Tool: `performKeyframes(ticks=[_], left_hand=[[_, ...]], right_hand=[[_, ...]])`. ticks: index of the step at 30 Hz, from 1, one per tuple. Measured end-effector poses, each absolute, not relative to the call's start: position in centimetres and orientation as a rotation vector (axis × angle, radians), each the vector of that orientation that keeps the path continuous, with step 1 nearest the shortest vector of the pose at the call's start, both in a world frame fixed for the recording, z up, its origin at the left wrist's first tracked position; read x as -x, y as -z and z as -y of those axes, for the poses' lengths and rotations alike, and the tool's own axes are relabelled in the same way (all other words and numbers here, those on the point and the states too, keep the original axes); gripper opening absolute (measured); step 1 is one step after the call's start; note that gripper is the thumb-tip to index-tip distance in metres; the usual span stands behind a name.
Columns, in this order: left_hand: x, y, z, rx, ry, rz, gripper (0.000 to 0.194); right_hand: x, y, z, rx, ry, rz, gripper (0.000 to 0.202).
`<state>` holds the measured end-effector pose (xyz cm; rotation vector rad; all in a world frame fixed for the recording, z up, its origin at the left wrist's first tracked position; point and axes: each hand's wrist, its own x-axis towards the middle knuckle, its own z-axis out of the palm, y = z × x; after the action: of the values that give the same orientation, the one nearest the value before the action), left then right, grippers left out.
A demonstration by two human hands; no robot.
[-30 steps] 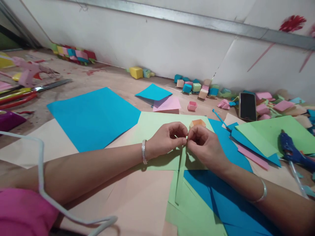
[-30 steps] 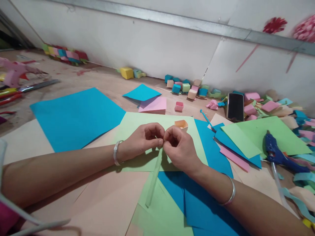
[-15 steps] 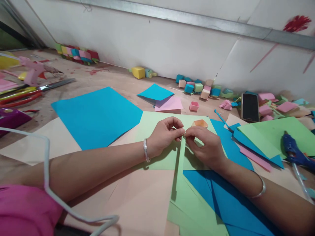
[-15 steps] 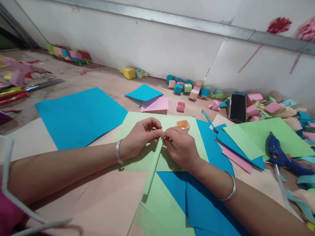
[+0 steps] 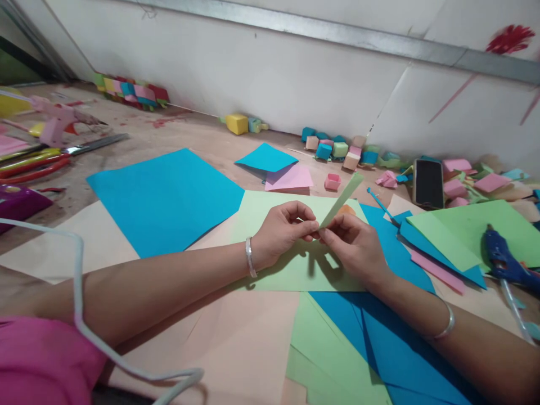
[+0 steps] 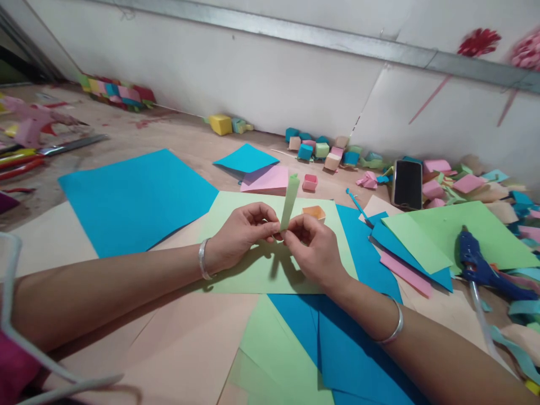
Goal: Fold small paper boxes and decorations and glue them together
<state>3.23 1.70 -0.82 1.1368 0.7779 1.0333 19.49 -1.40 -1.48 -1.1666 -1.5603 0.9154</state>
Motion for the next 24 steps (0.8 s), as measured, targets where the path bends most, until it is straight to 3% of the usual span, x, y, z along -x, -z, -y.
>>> performKeyframes(ticks=[24], left_hand=[[-3.14,0.52,-1.48,-1.183,-0.952,-0.744,0.023]], right_hand=[[-19.52,0.53,1.53,1.225,-1.063,1.356,0.021]])
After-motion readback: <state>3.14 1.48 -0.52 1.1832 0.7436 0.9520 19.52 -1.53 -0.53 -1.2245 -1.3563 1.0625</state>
